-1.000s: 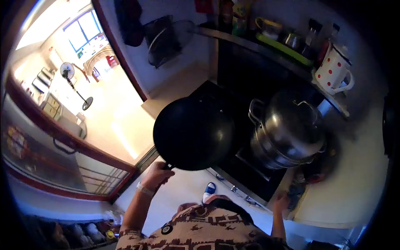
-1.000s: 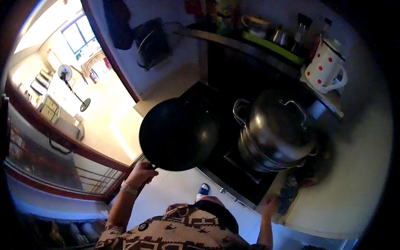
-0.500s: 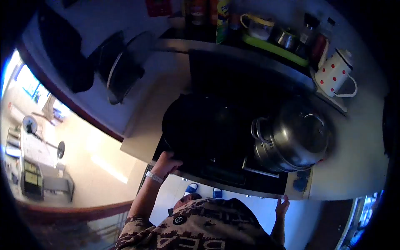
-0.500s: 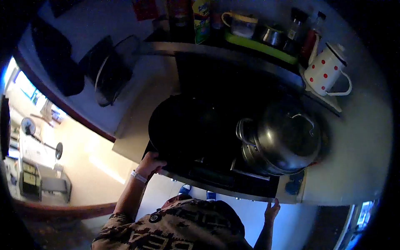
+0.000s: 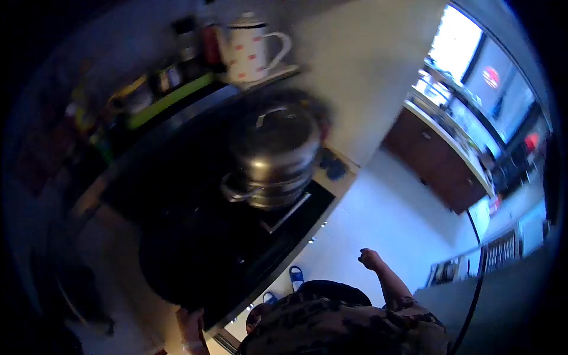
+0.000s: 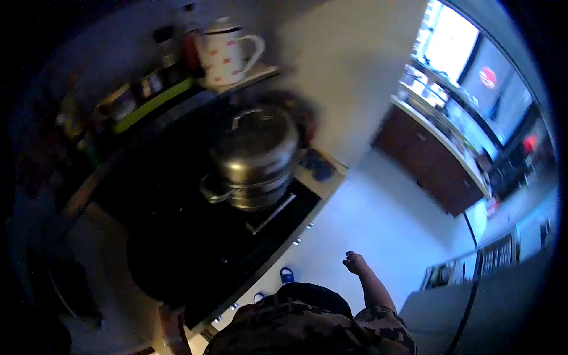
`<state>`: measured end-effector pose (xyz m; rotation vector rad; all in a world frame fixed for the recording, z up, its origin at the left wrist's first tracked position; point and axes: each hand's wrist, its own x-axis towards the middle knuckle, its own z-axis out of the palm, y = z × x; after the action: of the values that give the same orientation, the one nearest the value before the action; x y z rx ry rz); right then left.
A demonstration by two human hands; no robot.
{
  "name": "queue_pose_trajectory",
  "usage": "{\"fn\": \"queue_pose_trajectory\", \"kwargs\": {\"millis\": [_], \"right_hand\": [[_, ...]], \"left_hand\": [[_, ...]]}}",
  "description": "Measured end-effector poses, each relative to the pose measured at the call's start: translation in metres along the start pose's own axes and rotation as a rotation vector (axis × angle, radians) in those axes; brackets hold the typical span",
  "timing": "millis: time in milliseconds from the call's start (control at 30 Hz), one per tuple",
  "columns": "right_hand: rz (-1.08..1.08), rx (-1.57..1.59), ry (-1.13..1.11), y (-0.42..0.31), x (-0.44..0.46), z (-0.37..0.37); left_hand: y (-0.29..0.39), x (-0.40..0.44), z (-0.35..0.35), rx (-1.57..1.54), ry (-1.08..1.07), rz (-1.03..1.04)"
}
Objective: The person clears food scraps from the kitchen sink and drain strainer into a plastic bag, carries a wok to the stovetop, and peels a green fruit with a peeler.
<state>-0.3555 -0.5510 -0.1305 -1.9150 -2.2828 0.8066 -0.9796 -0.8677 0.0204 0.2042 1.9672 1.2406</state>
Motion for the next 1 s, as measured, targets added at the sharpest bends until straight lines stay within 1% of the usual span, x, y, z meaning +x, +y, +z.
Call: {"fn": "queue_pose_trajectory", "kwargs": {"millis": [33,100,167,233,267,367,433,467,500,567,633,667,700,733,767,833,867,900,933,967,1000], "right_hand": [[0.039,0.015,0.038,0.002,-0.015,-0.003],[0.257,-0.02,-0.116,0.003,-0.041,-0.011],[0.295,0.058,-0.077,0.021,-0.064,-0.007],[0.416,-0.009,-0.142,0.047,-0.074,0.006],[0.434,0.007,-0.127,0.058,-0.082,0.009],[0.459,-0.043,-0.256,0.089,-0.097,0.008],[0.403,-0.056,-0.3,0.126,-0.103,0.014],[0.439,-0.016,-0.308,0.138,-0.104,0.011],[0.448,-0.003,-0.297,0.15,-0.106,0.004],[0.57,0.139,-0.31,0.188,-0.111,0.005],[0.47,0.022,-0.338,0.245,-0.108,0.017],[0.491,0.036,-0.372,0.254,-0.108,0.005],[0.494,0.051,-0.411,0.271,-0.101,-0.002],[0.478,0.055,-0.427,0.286,-0.098,-0.011],[0.465,0.055,-0.437,0.293,-0.096,-0.03],[0.471,0.132,-0.239,0.324,-0.086,-0.042],[0.488,0.205,-0.154,0.335,-0.081,-0.052],[0.541,0.319,-0.09,0.346,-0.074,-0.059],[0.542,0.335,-0.078,0.358,-0.064,-0.068],[0.544,0.351,-0.066,0.37,-0.056,-0.074],[0.543,0.347,-0.07,0.381,-0.049,-0.08]], "left_hand": [[-0.012,0.01,-0.007,0.064,0.016,-0.043],[-0.01,0.018,-0.011,0.129,0.028,-0.056],[0.0,0.023,-0.01,0.192,0.049,-0.052],[0.011,0.029,-0.003,0.263,0.072,-0.033],[0.02,0.031,0.004,0.303,0.094,-0.018],[0.045,0.027,0.033,0.428,0.183,0.028],[0.063,0.016,0.058,0.529,0.293,0.109],[0.073,0.009,0.074,0.579,0.356,0.16],[0.087,-0.001,0.092,0.582,0.346,0.176],[0.112,-0.025,0.13,0.631,0.414,0.415],[0.129,-0.055,0.177,0.664,0.496,0.643],[0.135,-0.067,0.202,0.678,0.541,0.753],[0.139,-0.073,0.23,0.673,0.418,0.816],[0.134,-0.069,0.259,0.666,0.191,0.814],[0.128,-0.069,0.296,0.71,-0.033,0.767],[0.193,-0.164,0.418,1.124,-0.404,0.776],[0.193,-0.166,0.45,1.121,-0.407,0.778],[0.189,-0.157,0.487,1.166,-0.526,0.778],[0.186,-0.151,0.521,1.209,-0.642,0.776],[0.185,-0.154,0.549,1.204,-0.642,0.774],[0.185,-0.158,0.575,1.224,-0.605,0.725]]}}
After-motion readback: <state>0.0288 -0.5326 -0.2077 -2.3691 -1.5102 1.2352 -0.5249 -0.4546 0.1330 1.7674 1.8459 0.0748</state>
